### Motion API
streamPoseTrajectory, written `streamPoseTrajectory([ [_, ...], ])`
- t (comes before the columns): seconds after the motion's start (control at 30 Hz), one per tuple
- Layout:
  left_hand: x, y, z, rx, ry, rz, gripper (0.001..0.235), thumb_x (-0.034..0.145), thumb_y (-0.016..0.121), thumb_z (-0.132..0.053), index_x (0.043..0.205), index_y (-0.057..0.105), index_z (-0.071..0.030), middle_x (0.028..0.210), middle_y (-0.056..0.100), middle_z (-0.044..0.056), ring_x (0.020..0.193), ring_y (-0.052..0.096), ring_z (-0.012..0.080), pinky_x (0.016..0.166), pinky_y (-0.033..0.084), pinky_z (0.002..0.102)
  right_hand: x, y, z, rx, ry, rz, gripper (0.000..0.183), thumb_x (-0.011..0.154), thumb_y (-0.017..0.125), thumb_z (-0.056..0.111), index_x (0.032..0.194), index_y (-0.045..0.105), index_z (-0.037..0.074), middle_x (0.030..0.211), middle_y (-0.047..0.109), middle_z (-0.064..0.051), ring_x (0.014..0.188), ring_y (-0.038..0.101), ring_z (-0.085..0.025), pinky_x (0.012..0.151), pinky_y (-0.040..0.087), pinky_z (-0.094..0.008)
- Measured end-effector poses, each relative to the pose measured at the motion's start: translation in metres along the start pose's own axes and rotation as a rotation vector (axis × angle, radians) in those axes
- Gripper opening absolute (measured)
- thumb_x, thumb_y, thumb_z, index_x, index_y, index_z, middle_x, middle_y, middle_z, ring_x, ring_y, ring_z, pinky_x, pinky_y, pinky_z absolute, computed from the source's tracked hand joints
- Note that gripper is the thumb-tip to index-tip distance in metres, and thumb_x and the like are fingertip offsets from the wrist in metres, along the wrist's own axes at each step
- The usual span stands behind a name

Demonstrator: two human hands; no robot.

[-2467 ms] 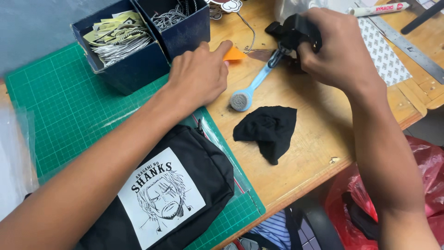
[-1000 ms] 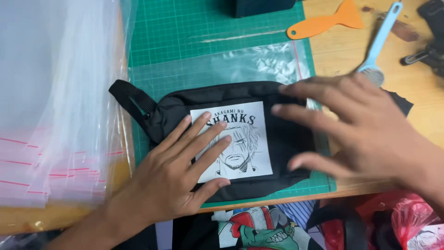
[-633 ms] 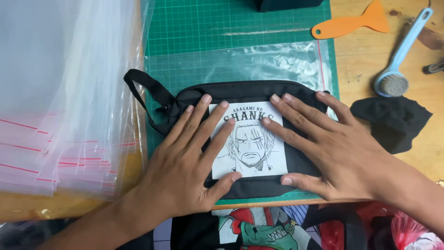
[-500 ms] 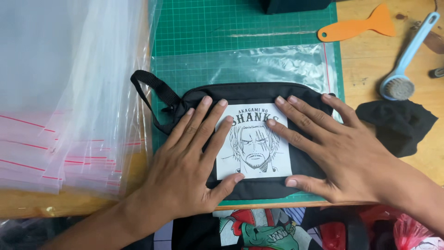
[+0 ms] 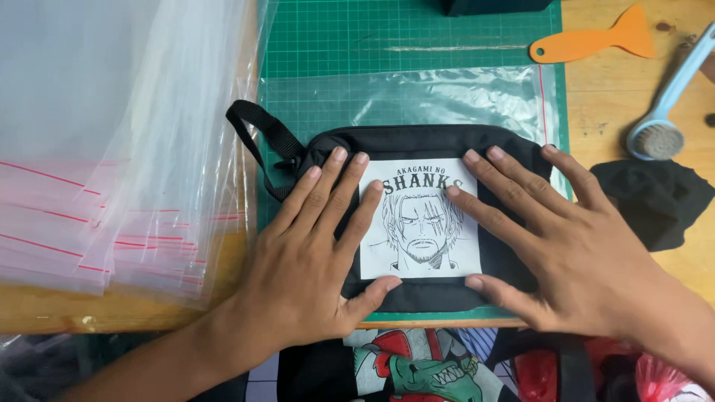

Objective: The person places a black bag with a printed design onto a green cutting mat. They attach a cartoon character keychain to the bag's zipper pull and then attach a black strap to the bag's side loops. Finally, they use a small brush to clean the bag's surface.

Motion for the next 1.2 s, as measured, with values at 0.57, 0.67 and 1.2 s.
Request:
streamPoseTrajectory([
  [0.57,-0.007,-0.013,-0.001,-0.176,0.013,-0.336,0.076,0.096,0.037,-0.064,0.125,0.065,0.0,0.142,0.059,0.026,0.14,0.047,0.051,0.114,0.039,0.063,0.004,-0.027,0.042,-0.02,-0.059,-0.397,0.045,0.103,0.04,0.031,0.108,0.074,0.001,0.115,0.078,-0.013,0.109,0.077,-0.03,0.086,0.059,-0.036],
  [0.67,-0.011,-0.012,0.001,-0.111,0.004,-0.357,0.076,0.097,0.036,-0.065,0.133,0.061,-0.002,0.145,0.057,0.027,0.142,0.046,0.0533,0.112,0.045,0.063,0.009,-0.029,0.035,-0.171,-0.082,-0.442,0.048,0.105,0.039,0.032,0.106,0.077,0.002,0.112,0.082,-0.011,0.108,0.078,-0.029,0.081,0.059,-0.036],
  [1.2,-0.01,-0.007,0.006,-0.181,0.113,-0.352,0.014,0.093,0.086,-0.019,0.099,0.077,-0.01,0.113,0.076,0.009,0.111,0.072,0.0342,0.1,0.048,0.054,0.001,-0.005,0.015,-0.161,-0.015,-0.172,0.047,0.099,0.067,0.034,0.142,0.062,0.016,0.145,0.066,-0.01,0.135,0.063,-0.025,0.104,0.051,-0.043],
])
Point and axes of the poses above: each hand's wrist, its own x-axis towards the middle knuckle, its own y-axis out of the palm, z = x × y, the point moved 2 cm from there along x, towards the middle knuckle
